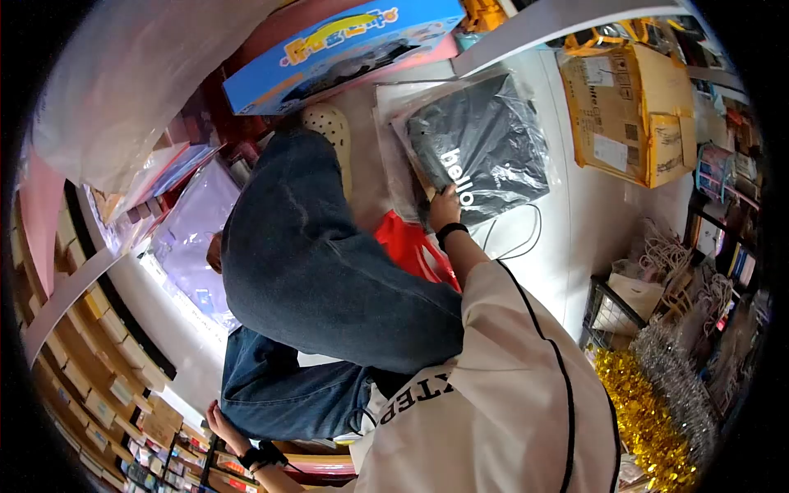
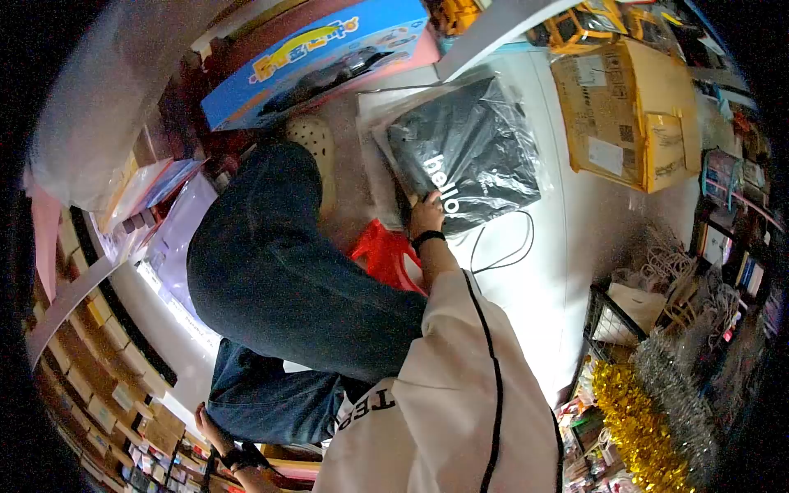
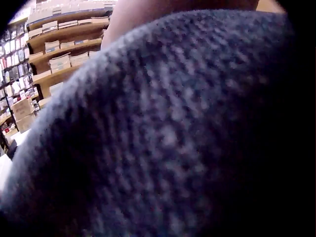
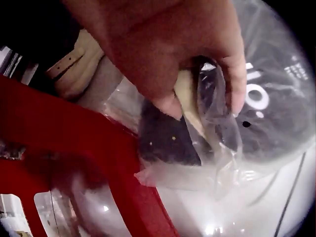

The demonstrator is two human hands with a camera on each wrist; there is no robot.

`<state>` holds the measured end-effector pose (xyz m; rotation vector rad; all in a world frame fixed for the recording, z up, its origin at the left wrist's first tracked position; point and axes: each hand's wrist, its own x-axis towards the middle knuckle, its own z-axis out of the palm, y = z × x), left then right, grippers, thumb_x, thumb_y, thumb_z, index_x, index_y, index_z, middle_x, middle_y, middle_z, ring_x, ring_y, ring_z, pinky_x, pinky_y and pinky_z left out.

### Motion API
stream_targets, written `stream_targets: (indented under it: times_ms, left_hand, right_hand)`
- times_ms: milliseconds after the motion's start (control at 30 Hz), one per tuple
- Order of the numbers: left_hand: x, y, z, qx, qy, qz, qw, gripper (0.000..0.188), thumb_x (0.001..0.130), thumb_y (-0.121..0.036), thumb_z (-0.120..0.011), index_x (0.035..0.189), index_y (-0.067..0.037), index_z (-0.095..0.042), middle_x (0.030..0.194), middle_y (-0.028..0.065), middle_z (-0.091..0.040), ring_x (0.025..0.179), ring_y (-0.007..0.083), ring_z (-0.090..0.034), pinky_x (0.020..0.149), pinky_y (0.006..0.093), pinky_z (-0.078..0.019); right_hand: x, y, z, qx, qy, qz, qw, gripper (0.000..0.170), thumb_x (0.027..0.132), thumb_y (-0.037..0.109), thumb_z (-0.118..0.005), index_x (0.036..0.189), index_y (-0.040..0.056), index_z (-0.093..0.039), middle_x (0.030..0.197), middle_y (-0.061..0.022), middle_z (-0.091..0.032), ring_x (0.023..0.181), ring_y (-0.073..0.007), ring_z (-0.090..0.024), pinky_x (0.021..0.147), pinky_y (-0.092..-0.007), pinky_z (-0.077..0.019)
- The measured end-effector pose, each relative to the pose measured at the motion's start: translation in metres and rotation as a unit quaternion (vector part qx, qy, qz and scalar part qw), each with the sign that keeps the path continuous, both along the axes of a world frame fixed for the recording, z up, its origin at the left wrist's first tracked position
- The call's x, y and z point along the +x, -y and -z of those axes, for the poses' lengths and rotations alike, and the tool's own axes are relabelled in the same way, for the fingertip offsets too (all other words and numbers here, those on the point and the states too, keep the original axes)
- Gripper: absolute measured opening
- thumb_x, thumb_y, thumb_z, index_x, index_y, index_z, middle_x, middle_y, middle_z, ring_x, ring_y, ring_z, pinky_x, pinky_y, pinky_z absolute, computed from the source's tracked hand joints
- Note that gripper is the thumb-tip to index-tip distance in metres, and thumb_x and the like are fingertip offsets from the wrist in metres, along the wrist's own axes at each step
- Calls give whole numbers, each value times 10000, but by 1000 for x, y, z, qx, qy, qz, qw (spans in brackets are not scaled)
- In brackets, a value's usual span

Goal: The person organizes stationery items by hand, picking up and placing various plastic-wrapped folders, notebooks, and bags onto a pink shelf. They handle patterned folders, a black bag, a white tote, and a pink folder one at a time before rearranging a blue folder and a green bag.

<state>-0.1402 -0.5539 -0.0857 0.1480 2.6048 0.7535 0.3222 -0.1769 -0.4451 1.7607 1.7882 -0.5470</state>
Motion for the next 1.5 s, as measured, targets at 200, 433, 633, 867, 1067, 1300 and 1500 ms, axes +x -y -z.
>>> stream_targets:
  times_ms: [200,433,633,867,1067,1300,1500]
  left_hand:
    - [38,-29,-14,-6,-16,-41,999,223,850,-161,-431,941,10,-541,886,66,-534,840,155,-467,808,261,-356]
    - [37,-22,-14,-82,-42,18,996,204,845,-130,-435,930,19,-546,900,71,-542,853,165,-475,839,276,-351]
    - [6,16,4,-17,-44,46,998,281,852,-192,-440,984,28,-554,934,89,-546,861,170,-480,800,277,-374]
    - [12,-28,1,-6,-34,48,998,214,847,-116,-438,956,30,-552,924,69,-556,868,154,-491,828,261,-362]
    - [29,-42,-6,-5,-46,57,997,194,839,-99,-431,926,24,-553,894,59,-554,838,147,-487,813,253,-364]
    - [28,-7,-7,-59,-57,70,994,247,838,-160,-442,943,25,-568,906,82,-560,848,177,-484,810,281,-366]
    - [30,28,0,-40,-44,12,998,172,818,-112,-425,863,-3,-550,839,53,-530,782,161,-461,748,281,-382]
  right_hand:
    - [-5,-2,24,8,28,29,999,322,810,158,-464,1091,2,-494,1191,-295,-327,858,-324,-575,689,-368,-506]
    - [19,-8,9,17,-115,29,993,182,769,138,-487,915,34,-518,1007,-230,-466,753,-355,-584,668,-436,-487]
    - [56,-39,-65,131,-253,77,955,211,718,237,-599,757,37,-546,739,-163,-548,715,-348,-557,619,-424,-442]
    - [93,-58,-113,216,-302,85,925,216,743,221,-585,850,53,-501,762,-170,-565,659,-350,-559,554,-417,-437]
    - [49,-30,-46,76,-282,-71,954,465,792,75,-454,1232,130,-314,1008,-264,-455,738,-393,-567,612,-441,-475]
    - [-6,-18,10,-69,-131,-251,957,408,818,92,-401,1202,225,-447,1020,-252,-455,791,-338,-590,612,-364,-504]
    - [-41,-29,3,-159,47,-271,948,304,816,109,-437,1097,95,-552,1128,-256,-427,900,-338,-571,697,-355,-514]
